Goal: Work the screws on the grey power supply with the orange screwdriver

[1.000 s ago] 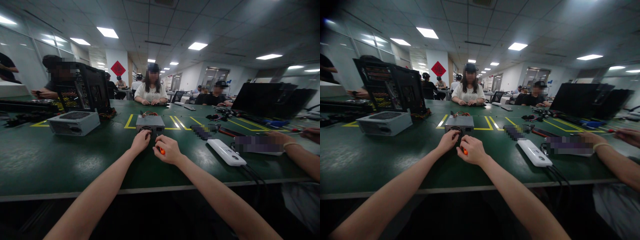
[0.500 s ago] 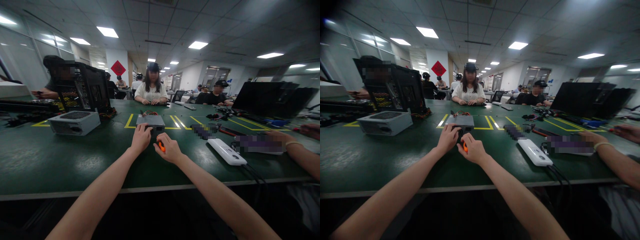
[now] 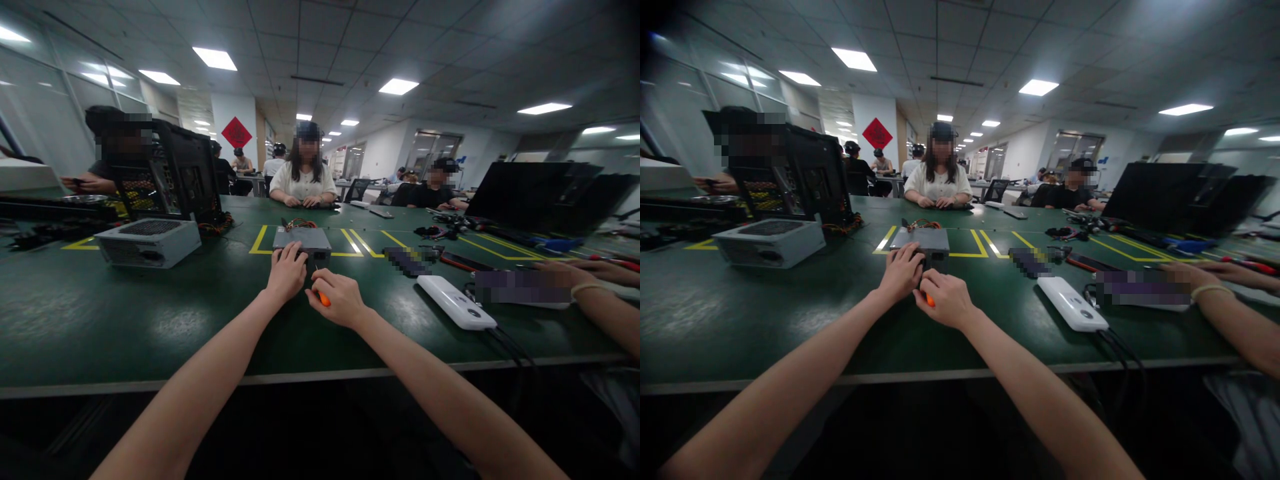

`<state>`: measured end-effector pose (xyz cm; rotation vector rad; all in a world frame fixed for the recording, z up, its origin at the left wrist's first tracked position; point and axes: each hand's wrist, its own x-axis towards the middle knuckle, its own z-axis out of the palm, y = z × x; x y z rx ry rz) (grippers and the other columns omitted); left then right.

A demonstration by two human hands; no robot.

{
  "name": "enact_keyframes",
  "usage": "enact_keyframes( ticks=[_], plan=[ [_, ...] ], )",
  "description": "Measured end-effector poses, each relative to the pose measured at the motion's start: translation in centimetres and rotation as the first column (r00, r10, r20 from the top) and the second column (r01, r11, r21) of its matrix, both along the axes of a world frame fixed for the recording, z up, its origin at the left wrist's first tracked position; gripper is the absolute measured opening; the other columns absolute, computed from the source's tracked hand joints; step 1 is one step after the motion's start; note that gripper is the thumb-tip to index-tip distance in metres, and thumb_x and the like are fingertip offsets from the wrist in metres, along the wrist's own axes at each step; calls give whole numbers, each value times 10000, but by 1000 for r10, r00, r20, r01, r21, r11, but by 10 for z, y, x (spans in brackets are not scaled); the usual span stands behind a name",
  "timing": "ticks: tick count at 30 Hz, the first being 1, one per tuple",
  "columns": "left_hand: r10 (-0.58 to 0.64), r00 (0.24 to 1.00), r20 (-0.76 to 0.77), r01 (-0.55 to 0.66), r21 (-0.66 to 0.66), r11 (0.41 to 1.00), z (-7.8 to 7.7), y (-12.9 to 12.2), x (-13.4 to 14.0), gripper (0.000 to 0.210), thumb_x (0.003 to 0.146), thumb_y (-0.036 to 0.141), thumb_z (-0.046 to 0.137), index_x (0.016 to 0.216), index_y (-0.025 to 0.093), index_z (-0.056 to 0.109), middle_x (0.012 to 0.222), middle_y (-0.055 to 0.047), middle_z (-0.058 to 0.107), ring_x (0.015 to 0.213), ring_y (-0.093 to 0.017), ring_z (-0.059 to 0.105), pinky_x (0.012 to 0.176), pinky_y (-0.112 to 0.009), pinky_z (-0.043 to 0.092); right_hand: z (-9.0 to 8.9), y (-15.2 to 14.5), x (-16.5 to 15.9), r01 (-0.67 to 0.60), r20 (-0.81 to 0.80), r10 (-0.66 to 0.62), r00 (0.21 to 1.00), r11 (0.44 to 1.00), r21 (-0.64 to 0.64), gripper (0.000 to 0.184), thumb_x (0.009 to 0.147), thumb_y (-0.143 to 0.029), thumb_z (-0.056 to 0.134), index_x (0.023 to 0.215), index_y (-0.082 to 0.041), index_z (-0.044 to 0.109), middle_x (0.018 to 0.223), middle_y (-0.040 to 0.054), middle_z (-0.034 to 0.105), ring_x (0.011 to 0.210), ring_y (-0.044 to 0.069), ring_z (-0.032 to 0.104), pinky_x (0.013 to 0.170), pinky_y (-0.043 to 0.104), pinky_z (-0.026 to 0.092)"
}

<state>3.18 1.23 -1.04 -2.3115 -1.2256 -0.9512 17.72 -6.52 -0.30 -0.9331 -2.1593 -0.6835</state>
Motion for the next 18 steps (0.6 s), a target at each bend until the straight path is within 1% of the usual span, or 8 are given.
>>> enact_keyframes(
  ticks=[2,3,6,8,10,13,16,18],
  plan=[
    [-4,1000,1,4,-5,1000,1,-1,0,269,837,208,408,1050,191,572,1349,-106,433,1270,-257,344,1001,-451,287,0,0,0,0,31,0,1000,1000,14,187,848,-314,465,730,-184,530,867,37,608,682,112,536,639,248,401],
    [-7,1000,1,7,-9,1000,1,-1,0,265,836,211,412,1043,192,575,1350,-105,431,1270,-256,342,1002,-447,289,0,0,0,-1,31,1,1000,1000,-2,181,848,-311,461,742,-184,534,870,38,607,690,114,538,639,247,402],
    [-15,1000,3,15,-27,1000,2,0,0,255,832,217,418,1027,194,581,1352,-105,428,1272,-258,338,994,-446,302,-1,0,-1,4,-19,-6,1000,996,-94,153,855,-305,441,856,-178,527,890,45,594,705,112,548,579,220,398],
    [-14,1000,2,14,-35,999,2,0,0,250,829,223,424,1022,196,581,1352,-105,427,1275,-261,334,987,-450,311,-1,-1,-1,11,-57,-18,998,992,-125,158,853,-312,440,886,-173,507,890,51,583,708,115,552,546,212,393],
    [-11,1000,0,11,-35,999,2,0,0,247,828,228,428,1022,198,578,1353,-105,425,1277,-262,331,985,-453,314,0,-1,-1,13,-63,-20,998,995,-101,156,848,-323,449,845,-176,502,898,55,576,699,115,550,550,216,400],
    [-3,1000,-3,3,-25,1000,1,0,0,242,828,230,427,1016,196,576,1355,-109,421,1281,-260,327,985,-452,315,1,-1,1,15,-57,-17,998,999,-31,145,842,-311,465,782,-186,509,934,58,569,705,112,553,588,224,419],
    [0,1000,-8,0,-20,1000,0,-1,0,248,825,223,428,1027,193,569,1361,-114,412,1287,-261,321,982,-452,321,1,0,2,17,-99,-18,995,1000,-6,98,839,-285,474,834,-195,512,921,55,566,738,122,564,600,223,434],
    [-6,1000,-9,5,-27,1000,0,-1,-1,260,822,212,424,1043,193,561,1371,-114,400,1293,-260,313,977,-452,329,1,1,3,21,-146,-20,989,1000,6,99,833,-279,483,887,-196,488,912,56,563,747,131,565,585,223,442]
  ],
)
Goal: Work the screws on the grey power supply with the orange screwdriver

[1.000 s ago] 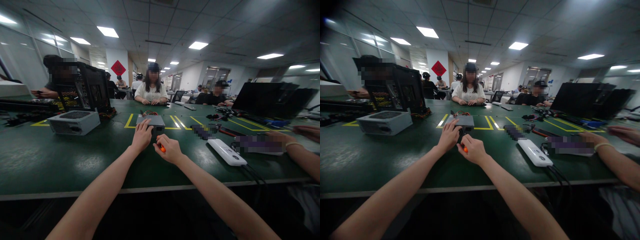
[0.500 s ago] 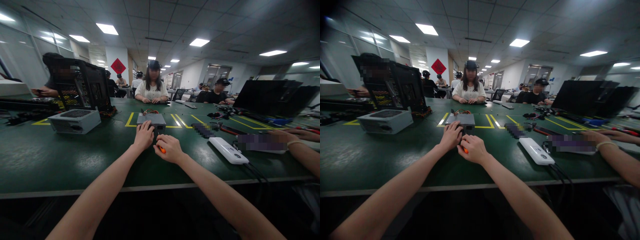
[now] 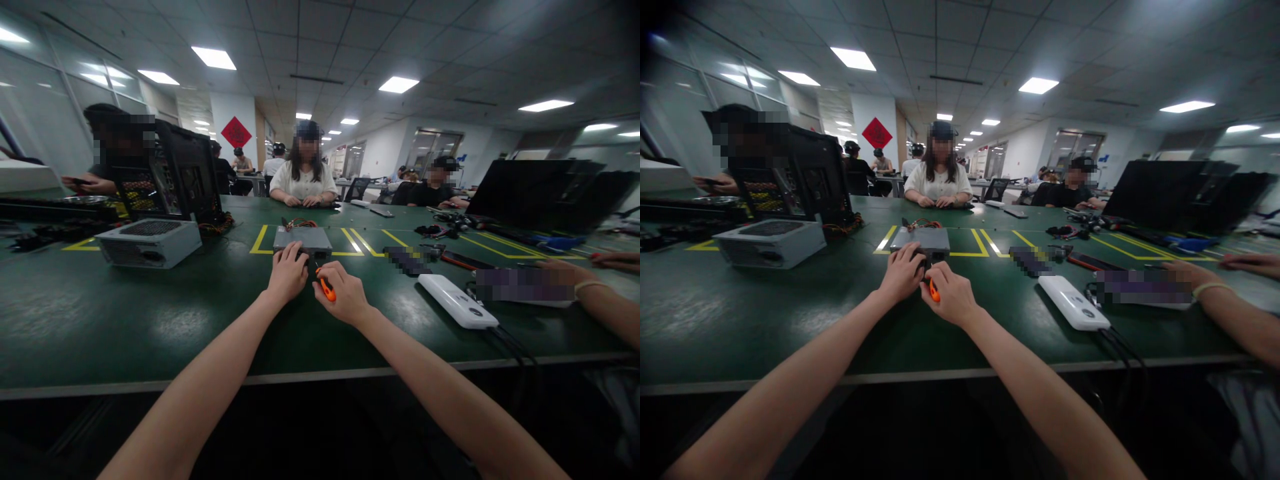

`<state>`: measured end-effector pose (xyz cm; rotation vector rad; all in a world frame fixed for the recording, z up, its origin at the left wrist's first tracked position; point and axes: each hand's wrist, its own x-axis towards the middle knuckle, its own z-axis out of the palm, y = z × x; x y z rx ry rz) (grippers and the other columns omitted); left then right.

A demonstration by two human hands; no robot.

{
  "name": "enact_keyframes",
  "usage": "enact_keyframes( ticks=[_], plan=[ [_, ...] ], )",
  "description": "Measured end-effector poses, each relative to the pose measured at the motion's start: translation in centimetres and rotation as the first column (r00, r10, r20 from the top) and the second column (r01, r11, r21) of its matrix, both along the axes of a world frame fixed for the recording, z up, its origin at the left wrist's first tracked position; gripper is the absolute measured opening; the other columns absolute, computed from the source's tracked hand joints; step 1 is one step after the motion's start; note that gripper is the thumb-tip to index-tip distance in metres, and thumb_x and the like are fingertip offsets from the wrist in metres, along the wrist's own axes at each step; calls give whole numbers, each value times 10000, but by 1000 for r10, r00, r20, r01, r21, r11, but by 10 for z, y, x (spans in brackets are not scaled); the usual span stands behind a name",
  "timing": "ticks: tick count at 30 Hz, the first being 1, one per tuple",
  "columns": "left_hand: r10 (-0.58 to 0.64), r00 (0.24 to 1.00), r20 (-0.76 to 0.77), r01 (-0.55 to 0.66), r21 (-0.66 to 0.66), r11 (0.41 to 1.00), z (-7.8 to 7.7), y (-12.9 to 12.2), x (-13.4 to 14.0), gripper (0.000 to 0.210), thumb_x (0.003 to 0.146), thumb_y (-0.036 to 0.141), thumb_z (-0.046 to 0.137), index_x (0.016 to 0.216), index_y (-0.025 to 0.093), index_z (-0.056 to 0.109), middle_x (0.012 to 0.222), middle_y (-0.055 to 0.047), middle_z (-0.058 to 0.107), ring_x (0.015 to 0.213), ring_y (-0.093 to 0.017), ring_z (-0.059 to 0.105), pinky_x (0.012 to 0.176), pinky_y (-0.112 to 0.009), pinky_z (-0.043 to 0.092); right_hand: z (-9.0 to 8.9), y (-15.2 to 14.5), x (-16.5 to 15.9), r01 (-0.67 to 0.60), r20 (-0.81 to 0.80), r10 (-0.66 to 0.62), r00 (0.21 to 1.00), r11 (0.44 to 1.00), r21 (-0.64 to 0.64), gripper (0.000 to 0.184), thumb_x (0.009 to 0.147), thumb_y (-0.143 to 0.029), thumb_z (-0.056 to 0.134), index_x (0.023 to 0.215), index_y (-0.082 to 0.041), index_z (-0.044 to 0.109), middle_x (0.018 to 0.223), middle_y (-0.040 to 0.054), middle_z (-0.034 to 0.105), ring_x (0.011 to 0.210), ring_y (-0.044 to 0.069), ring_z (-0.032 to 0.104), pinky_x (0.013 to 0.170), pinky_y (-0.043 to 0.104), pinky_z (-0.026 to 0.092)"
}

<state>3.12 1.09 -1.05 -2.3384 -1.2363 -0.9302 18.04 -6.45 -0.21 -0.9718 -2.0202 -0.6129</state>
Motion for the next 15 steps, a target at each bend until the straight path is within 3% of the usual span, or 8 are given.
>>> enact_keyframes(
  ticks=[7,11,15],
  plan=[
    [0,1000,10,1,-14,1000,0,-2,0,259,810,185,423,1032,189,558,1376,-119,391,1307,-261,291,982,-456,328,0,4,2,16,-32,-10,999,982,186,171,809,-190,506,966,-186,438,945,93,563,844,184,548,715,301,483],
    [-8,1000,23,8,-15,1000,-1,-2,0,264,807,173,422,1034,187,556,1377,-123,388,1309,-264,288,984,-463,325,3,4,3,18,15,-21,1000,985,172,266,810,-117,469,1063,-199,453,1046,104,562,955,211,513,807,360,468],
    [-10,1000,20,11,-22,1000,-1,-1,0,277,797,166,437,1049,183,551,1383,-126,379,1315,-265,279,989,-467,327,3,3,4,23,69,-34,997,989,146,197,822,-156,486,1001,-230,522,1054,92,549,981,212,490,825,361,461]
  ],
)
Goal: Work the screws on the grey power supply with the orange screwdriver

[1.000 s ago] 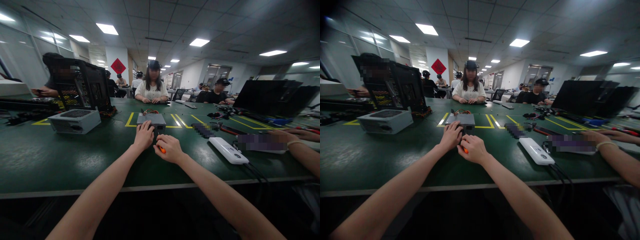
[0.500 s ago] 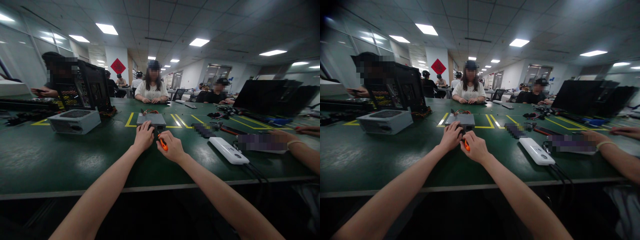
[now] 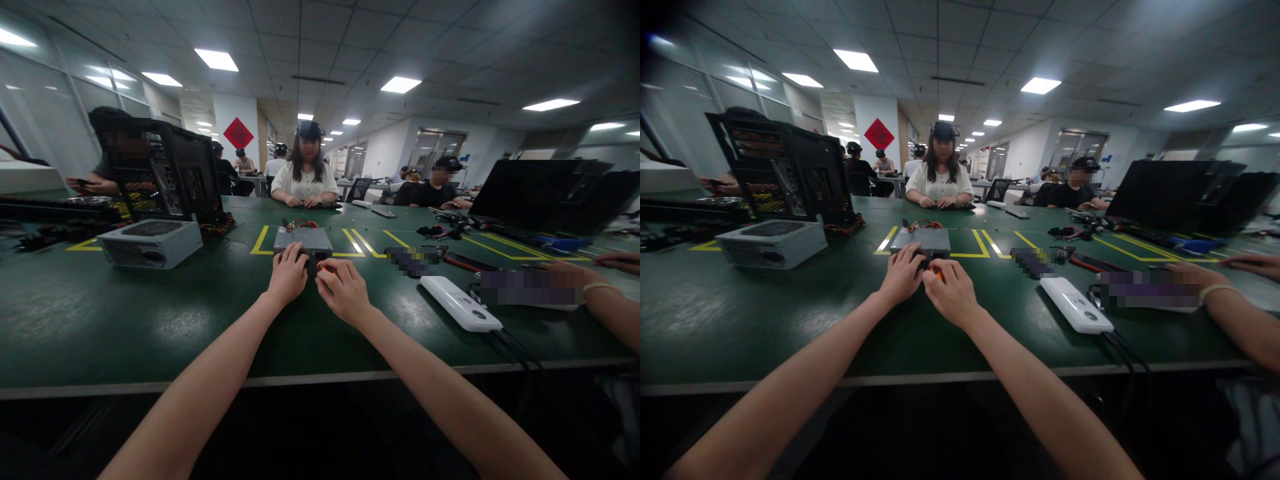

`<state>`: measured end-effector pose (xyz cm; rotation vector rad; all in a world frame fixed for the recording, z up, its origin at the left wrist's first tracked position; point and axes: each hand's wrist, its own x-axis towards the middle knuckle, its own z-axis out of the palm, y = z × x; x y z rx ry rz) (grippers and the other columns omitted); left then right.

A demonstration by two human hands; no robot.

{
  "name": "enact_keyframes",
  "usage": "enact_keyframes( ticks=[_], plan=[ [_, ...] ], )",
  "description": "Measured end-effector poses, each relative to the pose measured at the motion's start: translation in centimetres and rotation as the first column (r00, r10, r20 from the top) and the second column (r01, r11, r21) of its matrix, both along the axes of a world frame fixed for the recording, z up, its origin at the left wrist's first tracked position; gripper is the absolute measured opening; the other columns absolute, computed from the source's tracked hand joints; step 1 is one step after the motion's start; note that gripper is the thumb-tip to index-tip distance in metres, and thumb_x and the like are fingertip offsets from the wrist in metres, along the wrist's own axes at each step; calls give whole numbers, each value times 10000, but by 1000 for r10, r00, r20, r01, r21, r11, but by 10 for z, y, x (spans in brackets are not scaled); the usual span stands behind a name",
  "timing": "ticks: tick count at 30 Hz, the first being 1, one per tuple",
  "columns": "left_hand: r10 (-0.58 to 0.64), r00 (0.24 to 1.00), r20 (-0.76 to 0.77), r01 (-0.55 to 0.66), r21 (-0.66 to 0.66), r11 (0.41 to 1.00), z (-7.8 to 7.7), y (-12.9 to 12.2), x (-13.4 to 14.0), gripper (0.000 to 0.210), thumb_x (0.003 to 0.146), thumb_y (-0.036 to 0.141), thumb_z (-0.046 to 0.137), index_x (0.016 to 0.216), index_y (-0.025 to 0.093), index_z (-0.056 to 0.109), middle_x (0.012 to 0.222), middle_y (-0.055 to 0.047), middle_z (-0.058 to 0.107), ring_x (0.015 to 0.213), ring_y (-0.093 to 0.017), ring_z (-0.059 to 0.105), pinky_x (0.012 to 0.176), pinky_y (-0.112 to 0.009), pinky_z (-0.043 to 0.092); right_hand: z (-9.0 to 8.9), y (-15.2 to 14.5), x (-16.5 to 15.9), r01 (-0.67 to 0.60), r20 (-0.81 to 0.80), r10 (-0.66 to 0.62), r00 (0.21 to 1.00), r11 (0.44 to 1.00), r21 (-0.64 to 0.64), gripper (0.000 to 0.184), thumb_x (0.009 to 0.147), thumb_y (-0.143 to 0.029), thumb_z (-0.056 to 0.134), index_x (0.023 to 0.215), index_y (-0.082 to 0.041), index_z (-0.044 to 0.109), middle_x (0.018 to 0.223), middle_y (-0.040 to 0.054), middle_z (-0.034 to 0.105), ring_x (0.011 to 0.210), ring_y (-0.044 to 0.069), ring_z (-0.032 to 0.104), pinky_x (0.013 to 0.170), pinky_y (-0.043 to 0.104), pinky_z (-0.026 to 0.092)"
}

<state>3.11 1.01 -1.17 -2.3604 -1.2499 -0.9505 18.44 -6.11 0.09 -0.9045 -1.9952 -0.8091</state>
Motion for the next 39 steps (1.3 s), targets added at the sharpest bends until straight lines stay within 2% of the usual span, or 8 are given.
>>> enact_keyframes(
  ticks=[7,12,16,20,26,29,33,39],
  plan=[
    [-4,1000,-5,4,-13,1000,0,0,-1,281,801,173,429,1060,179,540,1397,-130,357,1324,-266,259,944,-464,382,-2,-1,-5,-48,49,48,998,999,4,217,806,-138,466,1017,-183,494,1054,102,551,969,201,514,823,331,474],
    [-12,1000,-8,12,-35,999,0,1,-1,277,798,165,433,1052,178,543,1406,-126,346,1329,-266,249,935,-466,396,0,-2,-5,10,34,-11,999,1000,26,59,834,-255,508,859,-201,512,965,87,569,898,202,526,763,335,465],
    [-20,1000,3,20,-52,998,0,1,-1,279,800,167,438,1060,178,540,1408,-127,340,1334,-264,237,925,-459,414,-2,1,-3,-7,-16,8,1000,999,31,128,856,-232,470,977,-195,465,956,95,566,877,188,539,697,295,468],
    [-33,999,23,34,-57,998,0,1,0,280,794,161,448,1057,177,540,1406,-130,338,1334,-269,233,934,-465,410,-4,2,-1,-46,-60,48,997,998,41,261,824,-197,480,1075,-177,410,1016,120,544,928,210,524,738,323,476],
    [-25,1000,11,26,-61,998,0,1,0,289,791,157,449,1064,177,542,1408,-129,335,1336,-273,231,927,-467,418,-1,-2,-1,-22,-15,22,1000,999,-46,152,792,-248,509,932,-188,495,955,96,553,882,216,506,764,352,456],
    [-22,1000,-1,22,-72,997,1,1,-1,292,789,160,452,1067,180,540,1414,-125,328,1339,-273,228,921,-470,424,-1,-3,-2,-5,-40,0,999,992,-124,124,823,-293,489,893,-191,493,933,79,549,809,173,527,654,276,454],
    [-29,999,13,30,-78,996,0,2,0,294,788,161,455,1070,183,536,1420,-122,318,1338,-272,230,929,-474,417,-3,-3,-3,-39,-91,21,996,979,-202,108,827,-247,445,911,-187,474,914,66,546,734,135,538,520,216,404],
    [-22,1000,17,24,-96,995,0,2,-1,297,790,170,458,1076,189,538,1420,-118,319,1339,-273,223,942,-480,408,-1,-6,-3,-15,43,23,999,982,-186,106,800,-271,476,762,-184,524,852,43,582,663,121,524,613,254,396]
  ],
)
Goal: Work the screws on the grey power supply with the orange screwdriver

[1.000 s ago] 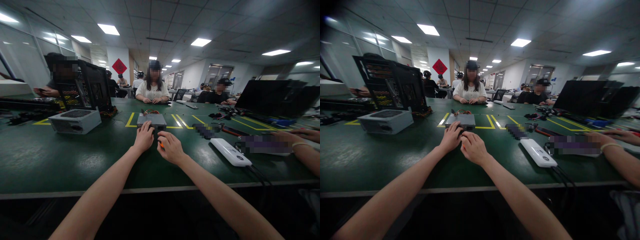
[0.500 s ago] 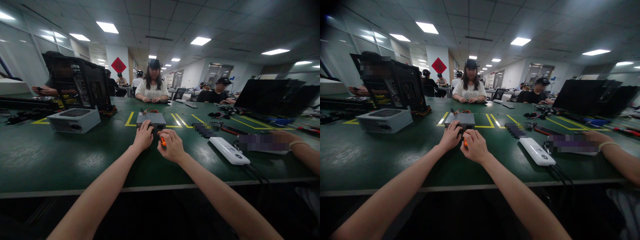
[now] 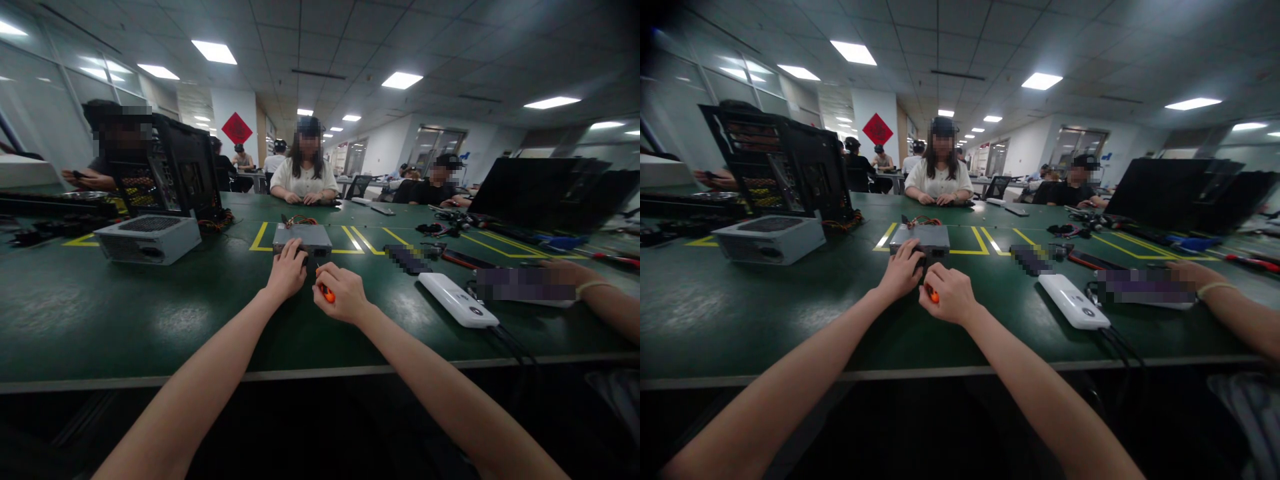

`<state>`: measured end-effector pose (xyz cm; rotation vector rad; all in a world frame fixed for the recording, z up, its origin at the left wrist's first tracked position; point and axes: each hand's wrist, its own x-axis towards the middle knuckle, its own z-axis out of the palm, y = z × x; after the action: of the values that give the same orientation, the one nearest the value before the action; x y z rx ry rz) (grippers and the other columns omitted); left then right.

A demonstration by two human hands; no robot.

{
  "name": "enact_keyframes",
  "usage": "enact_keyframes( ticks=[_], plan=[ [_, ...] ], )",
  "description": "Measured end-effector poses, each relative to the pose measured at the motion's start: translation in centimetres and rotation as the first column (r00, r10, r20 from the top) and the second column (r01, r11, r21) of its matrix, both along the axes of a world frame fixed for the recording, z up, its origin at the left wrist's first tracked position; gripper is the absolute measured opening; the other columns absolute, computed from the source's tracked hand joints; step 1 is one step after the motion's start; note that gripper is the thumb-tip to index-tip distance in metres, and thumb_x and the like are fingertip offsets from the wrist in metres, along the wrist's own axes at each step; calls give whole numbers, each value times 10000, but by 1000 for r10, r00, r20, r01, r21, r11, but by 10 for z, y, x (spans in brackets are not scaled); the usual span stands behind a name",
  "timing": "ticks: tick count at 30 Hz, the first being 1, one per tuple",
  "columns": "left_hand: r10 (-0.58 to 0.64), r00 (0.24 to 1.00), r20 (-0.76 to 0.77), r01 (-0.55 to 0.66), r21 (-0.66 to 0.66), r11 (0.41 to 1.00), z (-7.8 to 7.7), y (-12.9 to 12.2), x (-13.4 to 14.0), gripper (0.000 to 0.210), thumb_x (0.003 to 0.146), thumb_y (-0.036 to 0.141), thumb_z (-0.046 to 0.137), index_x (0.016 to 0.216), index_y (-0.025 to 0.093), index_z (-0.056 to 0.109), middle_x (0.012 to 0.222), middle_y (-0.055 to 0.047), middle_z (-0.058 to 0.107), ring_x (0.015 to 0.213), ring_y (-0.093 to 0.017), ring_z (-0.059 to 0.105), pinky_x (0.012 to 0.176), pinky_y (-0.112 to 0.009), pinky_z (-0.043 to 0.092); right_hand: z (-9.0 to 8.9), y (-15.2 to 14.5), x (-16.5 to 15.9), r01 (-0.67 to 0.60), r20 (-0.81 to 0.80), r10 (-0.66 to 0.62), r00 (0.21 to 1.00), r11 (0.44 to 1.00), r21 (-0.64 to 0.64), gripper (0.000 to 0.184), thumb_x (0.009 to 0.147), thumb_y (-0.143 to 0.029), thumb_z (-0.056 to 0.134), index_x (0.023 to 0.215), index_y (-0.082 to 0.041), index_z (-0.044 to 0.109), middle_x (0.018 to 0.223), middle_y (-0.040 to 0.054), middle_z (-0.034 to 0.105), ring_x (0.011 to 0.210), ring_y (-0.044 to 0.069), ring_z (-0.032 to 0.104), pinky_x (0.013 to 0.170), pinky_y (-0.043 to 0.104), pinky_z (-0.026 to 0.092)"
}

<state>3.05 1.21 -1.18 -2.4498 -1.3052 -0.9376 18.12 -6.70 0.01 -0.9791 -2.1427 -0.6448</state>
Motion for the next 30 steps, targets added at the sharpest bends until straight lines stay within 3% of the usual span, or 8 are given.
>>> enact_keyframes(
  ticks=[7,14,20,26,30],
  plan=[
    [-3,1000,-14,3,-4,1000,1,0,-1,298,790,170,462,1080,190,531,1421,-115,317,1340,-277,224,937,-492,414,-2,1,-1,-29,-80,22,997,996,-89,167,853,-325,433,875,-179,509,872,47,588,697,119,545,537,221,371],
    [-4,1000,-16,4,-9,1000,1,-1,-1,306,786,169,463,1083,185,534,1426,-116,312,1343,-274,217,938,-481,414,0,1,1,-6,-3,6,1000,998,56,179,829,-303,479,707,-190,547,872,43,604,682,123,526,638,271,383],
    [10,1000,-27,-10,-5,1000,2,-1,-1,309,786,171,467,1087,186,533,1424,-116,316,1342,-270,221,932,-473,422,-1,1,0,-29,-89,24,996,998,-55,169,845,-318,458,876,-169,530,896,55,590,702,116,543,541,221,379],
    [6,1000,-26,-6,-1,1000,1,0,-1,300,792,180,459,1083,179,531,1424,-116,313,1344,-264,214,943,-469,416,-1,2,1,-13,14,12,1000,995,101,193,833,-314,488,692,-194,543,882,23,599,638,101,506,606,254,369],
    [7,1000,-20,-7,-8,1000,1,-1,0,303,794,174,452,1086,180,530,1427,-112,310,1346,-261,209,949,-469,410,-2,2,0,-20,-48,20,999,1000,0,153,839,-308,470,845,-181,555,922,50,584,695,111,533,561,226,374]
  ],
)
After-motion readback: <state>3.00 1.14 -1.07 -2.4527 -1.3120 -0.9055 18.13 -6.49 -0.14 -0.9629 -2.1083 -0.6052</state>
